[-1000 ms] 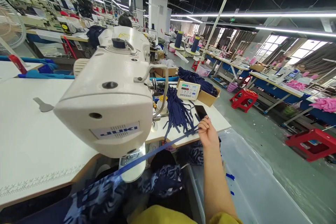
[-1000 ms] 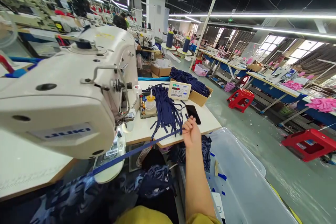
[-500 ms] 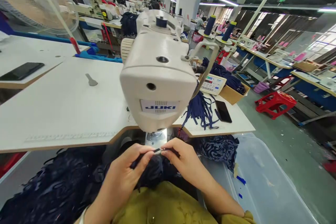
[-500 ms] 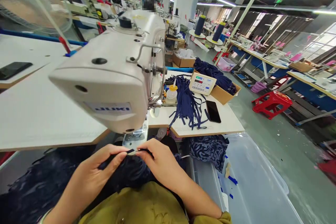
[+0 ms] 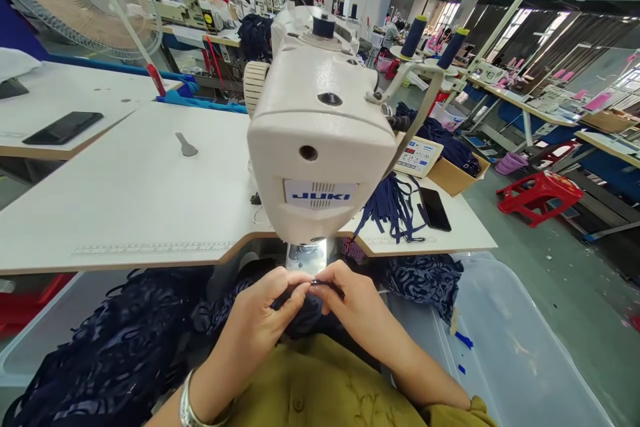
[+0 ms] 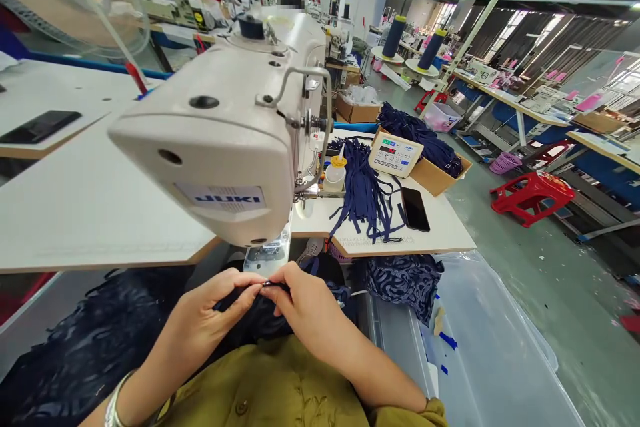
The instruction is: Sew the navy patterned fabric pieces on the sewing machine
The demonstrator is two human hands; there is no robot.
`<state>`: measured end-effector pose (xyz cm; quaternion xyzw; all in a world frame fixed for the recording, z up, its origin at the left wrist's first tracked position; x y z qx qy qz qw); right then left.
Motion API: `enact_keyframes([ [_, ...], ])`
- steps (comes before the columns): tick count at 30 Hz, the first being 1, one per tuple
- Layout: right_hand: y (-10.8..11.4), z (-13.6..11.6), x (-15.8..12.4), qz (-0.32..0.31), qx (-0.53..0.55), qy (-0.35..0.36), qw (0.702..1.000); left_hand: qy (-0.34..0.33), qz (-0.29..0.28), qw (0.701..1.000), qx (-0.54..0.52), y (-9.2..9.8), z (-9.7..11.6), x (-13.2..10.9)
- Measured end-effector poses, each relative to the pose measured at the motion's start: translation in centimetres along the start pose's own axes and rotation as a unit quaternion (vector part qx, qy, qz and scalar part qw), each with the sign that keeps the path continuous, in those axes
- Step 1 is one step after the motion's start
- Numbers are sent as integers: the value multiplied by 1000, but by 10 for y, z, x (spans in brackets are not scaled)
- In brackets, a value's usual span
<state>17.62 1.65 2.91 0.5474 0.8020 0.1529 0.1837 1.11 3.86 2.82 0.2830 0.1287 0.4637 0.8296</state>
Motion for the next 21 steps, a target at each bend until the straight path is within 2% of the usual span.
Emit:
enact_keyframes([
  [3,1,0,0,1,6,10,1000,6,-3,1000,7,0,0,-2],
  [7,4,4,0,34,14,15,999,15,27,1000,-4,1,0,-2],
  [13,-4,6,0,12,53,2,999,9,-7,1000,12,-5,2,-1],
  [15,-6,6,-2,15,55,4,998,13,14,999,37,-7,0,-3],
  [18,-10,5,-5,2,51,17,999,-2,42,997,68,-10,-2,-7],
  [21,-12,5,-7,-24,67,38,997,-47,32,994,90,-12,-2,-10],
])
Point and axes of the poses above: each hand's wrist, its own x-axis towards the middle knuckle, its own y-axis out of the back of the hand, z = x × y, the point moved 3 cm from there along x, towards the middle knuckle, and after that the axes turned 12 degrees about -z, right-handed, at the moved point
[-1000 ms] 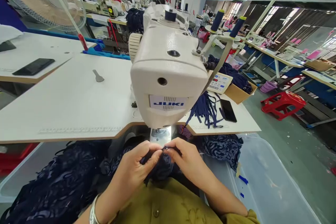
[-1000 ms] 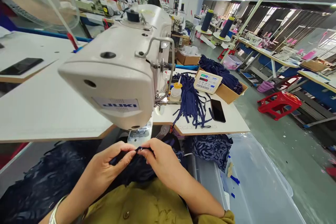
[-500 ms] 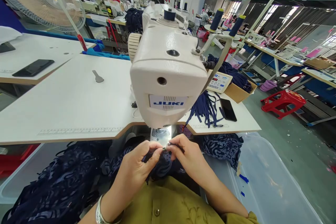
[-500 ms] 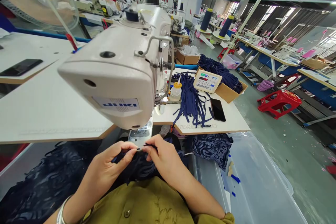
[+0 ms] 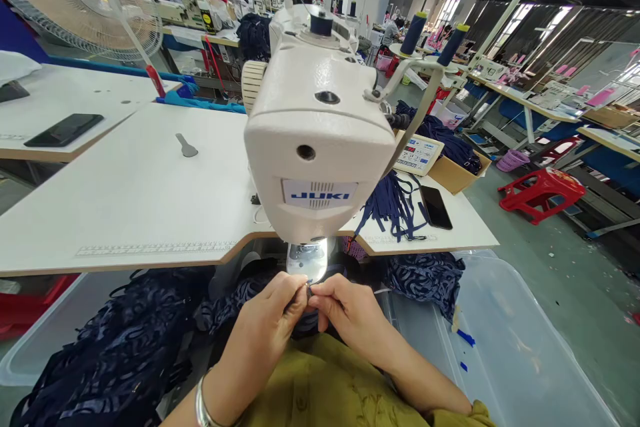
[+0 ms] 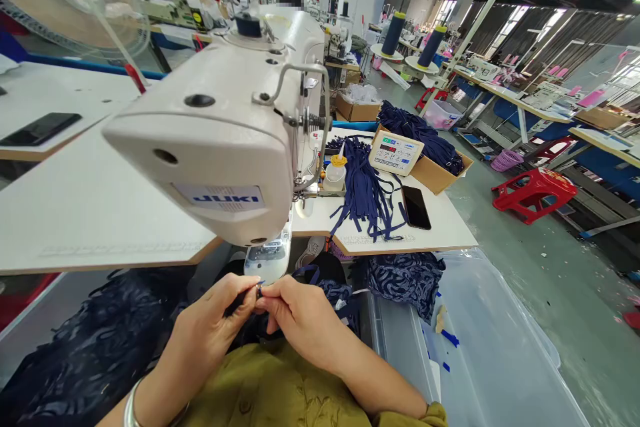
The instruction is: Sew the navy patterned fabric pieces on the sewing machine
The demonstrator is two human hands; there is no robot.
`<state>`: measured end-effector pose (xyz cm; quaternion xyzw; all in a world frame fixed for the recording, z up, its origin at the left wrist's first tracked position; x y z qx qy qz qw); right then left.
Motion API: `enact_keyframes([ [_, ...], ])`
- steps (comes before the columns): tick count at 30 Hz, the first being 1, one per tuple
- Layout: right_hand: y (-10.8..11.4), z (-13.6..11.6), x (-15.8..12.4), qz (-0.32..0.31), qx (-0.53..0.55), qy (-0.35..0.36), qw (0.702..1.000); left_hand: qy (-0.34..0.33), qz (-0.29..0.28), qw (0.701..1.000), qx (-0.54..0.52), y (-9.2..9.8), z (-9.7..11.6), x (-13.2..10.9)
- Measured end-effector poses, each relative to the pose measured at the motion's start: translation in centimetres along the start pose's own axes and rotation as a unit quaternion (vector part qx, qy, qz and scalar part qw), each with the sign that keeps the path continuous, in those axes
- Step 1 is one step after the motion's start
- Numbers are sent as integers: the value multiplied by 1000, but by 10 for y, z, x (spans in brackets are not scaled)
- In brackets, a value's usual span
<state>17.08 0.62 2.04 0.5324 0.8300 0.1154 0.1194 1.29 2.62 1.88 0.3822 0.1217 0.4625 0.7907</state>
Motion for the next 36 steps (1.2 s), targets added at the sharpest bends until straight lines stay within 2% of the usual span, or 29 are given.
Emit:
enact_keyframes([
  [5,1,8,4,-45,161,-28,985,-90,-21,995,24,-1,-2,-1],
  [9,3,10,6,-78,169,-48,981,-95,-52,994,7,-5,-1,-1],
  [14,10,9,9,-8,86,-53,995,-29,-114,991,-57,-2,9,4],
  [16,11,9,10,-9,67,-51,996,-53,-122,989,-58,1,13,4],
  [19,14,8,10,-43,67,-36,996,-108,-106,988,-37,5,14,3],
  [21,19,4,8,-48,59,-17,997,-115,-105,987,-41,5,12,2],
  [25,34,-12,5,-37,-48,49,997,-60,-116,980,-147,2,5,3],
  [29,39,-26,7,-21,-157,120,980,16,-103,963,-248,1,-1,5],
  [32,37,-27,7,34,-219,183,958,57,-84,954,-281,0,-7,4],
  [34,36,-22,4,134,-248,208,936,77,-65,947,-304,-1,-10,4],
  [36,34,-12,-3,220,-226,220,923,90,-47,941,-321,-3,-12,3],
])
Point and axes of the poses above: each hand's wrist, its own x-axis towards the middle knuckle, its own y-axis out of the back of the hand, z = x × y, the point moved 3 cm from there along x, towards the middle knuckle, and after that the axes turned 12 degrees about -z, right-handed, at the moved point
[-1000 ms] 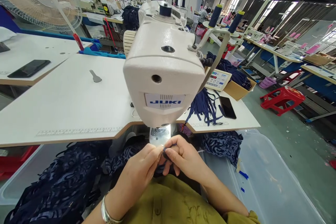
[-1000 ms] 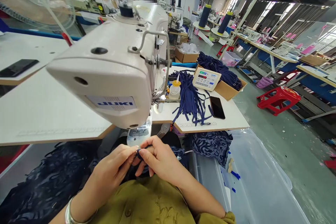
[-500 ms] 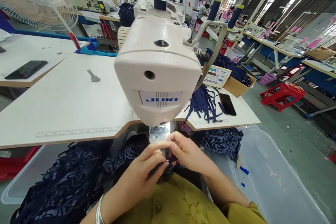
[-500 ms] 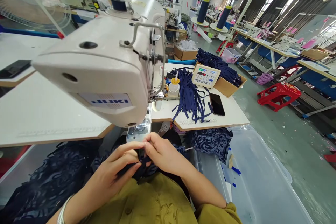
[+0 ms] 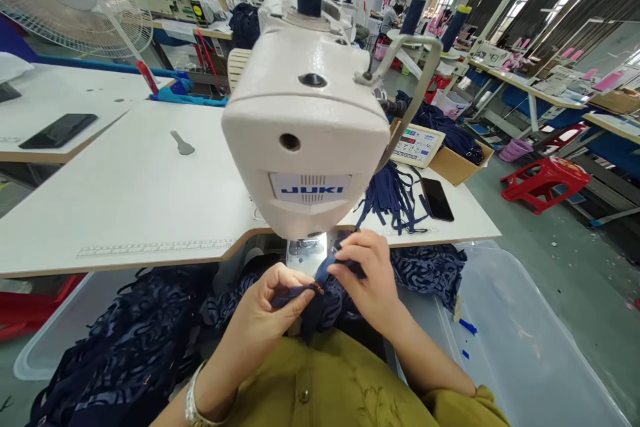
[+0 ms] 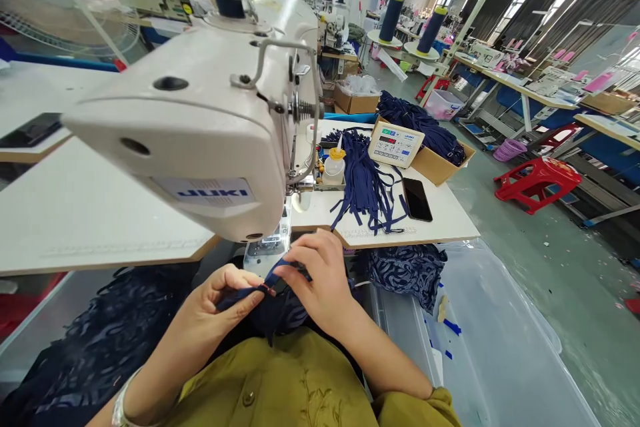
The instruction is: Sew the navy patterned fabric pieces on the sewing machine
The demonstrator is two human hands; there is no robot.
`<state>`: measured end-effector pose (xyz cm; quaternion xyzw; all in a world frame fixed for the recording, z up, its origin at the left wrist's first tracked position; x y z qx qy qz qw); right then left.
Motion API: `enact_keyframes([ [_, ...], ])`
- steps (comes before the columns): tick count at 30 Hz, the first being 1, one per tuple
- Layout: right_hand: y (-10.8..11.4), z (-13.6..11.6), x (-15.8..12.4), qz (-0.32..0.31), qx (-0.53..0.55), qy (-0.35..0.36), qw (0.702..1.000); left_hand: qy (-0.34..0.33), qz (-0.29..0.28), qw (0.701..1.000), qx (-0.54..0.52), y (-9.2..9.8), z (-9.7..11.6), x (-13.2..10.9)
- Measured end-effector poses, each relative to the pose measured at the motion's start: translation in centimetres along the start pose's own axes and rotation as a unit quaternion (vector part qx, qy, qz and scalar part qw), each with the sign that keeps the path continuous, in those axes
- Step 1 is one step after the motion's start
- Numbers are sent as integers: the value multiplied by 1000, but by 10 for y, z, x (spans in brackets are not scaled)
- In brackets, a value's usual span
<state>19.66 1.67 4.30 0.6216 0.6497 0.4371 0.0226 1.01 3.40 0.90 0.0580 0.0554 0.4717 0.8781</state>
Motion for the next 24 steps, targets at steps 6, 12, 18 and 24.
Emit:
enact_keyframes([
  [6,-33,8,-26,-41,176,-105,978,-32,13,999,23,-8,3,2],
  [12,-49,5,-29,70,296,-85,949,-173,55,973,145,-16,13,-3],
  [18,-54,5,-30,106,325,-22,939,-239,94,939,229,-18,15,-9],
  [24,-51,5,-31,114,310,16,944,-223,91,942,235,-20,13,-9],
])
Point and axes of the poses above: each hand's wrist, its own x-axis towards the middle knuckle, its own y-axis out of the back of the hand, z = x × y, the point moved 3 cm from there along x, towards the middle knuckle, and after that the axes turned 12 degrees about -z, right-handed, at the moved point
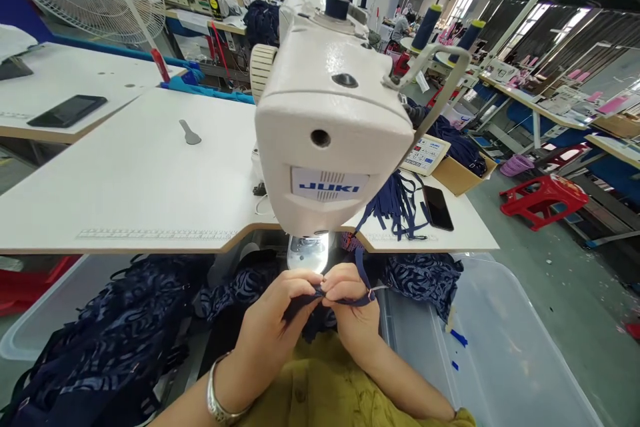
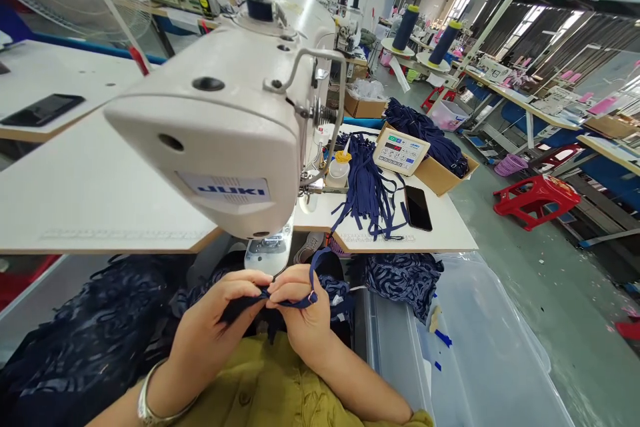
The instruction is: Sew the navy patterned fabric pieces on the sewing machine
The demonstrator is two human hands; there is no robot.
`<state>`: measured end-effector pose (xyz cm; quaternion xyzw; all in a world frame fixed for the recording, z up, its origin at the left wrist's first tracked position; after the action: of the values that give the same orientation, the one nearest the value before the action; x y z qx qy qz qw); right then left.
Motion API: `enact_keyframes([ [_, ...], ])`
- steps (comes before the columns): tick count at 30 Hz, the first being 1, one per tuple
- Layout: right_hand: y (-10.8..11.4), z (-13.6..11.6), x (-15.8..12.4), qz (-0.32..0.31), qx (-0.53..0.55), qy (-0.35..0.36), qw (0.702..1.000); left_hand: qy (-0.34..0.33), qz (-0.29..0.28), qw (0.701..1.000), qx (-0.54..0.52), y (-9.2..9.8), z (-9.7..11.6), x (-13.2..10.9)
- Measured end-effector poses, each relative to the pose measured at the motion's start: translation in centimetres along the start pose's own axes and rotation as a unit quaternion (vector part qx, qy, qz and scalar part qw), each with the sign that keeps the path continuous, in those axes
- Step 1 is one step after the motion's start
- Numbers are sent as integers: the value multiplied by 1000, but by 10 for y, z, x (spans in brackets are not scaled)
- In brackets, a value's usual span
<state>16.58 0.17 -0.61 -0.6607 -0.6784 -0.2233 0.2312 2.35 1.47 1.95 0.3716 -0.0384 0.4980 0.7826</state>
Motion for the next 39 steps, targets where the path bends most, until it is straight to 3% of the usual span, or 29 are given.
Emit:
enact_keyframes([
  [9,3,-1,2,-16,-18,-16,1000,56,-21,996,-73,1,-2,4],
  [16,8,0,15,-59,23,-193,979,157,-18,982,-105,-4,-11,-1],
  [20,9,3,29,-93,-80,-257,959,187,12,982,-1,-2,-20,-9],
  [23,10,7,35,-107,-172,-252,946,123,99,975,159,10,-18,-13],
  [25,11,10,35,-112,-205,-241,942,24,128,955,267,17,-11,-12],
  [26,11,11,34,-113,-216,-236,941,-32,107,944,310,17,-8,-11],
  [29,10,14,33,-116,-226,-225,941,-151,-39,916,369,11,-6,-4],
  [31,10,15,35,-114,-208,-229,944,-160,-95,911,368,8,-9,-1],
  [39,14,33,44,-117,-27,-308,944,-90,-76,935,334,0,-22,-3],
])
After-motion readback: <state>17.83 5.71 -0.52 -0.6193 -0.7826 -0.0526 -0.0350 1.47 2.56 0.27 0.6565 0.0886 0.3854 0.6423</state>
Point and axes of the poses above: each hand's wrist, its own x-axis towards the middle knuckle, its own y-axis out of the back of the hand, z = x × y, the point moved 3 cm from there along x, towards the middle knuckle, and after that the axes turned 12 degrees about -z, right-handed, at the moved point
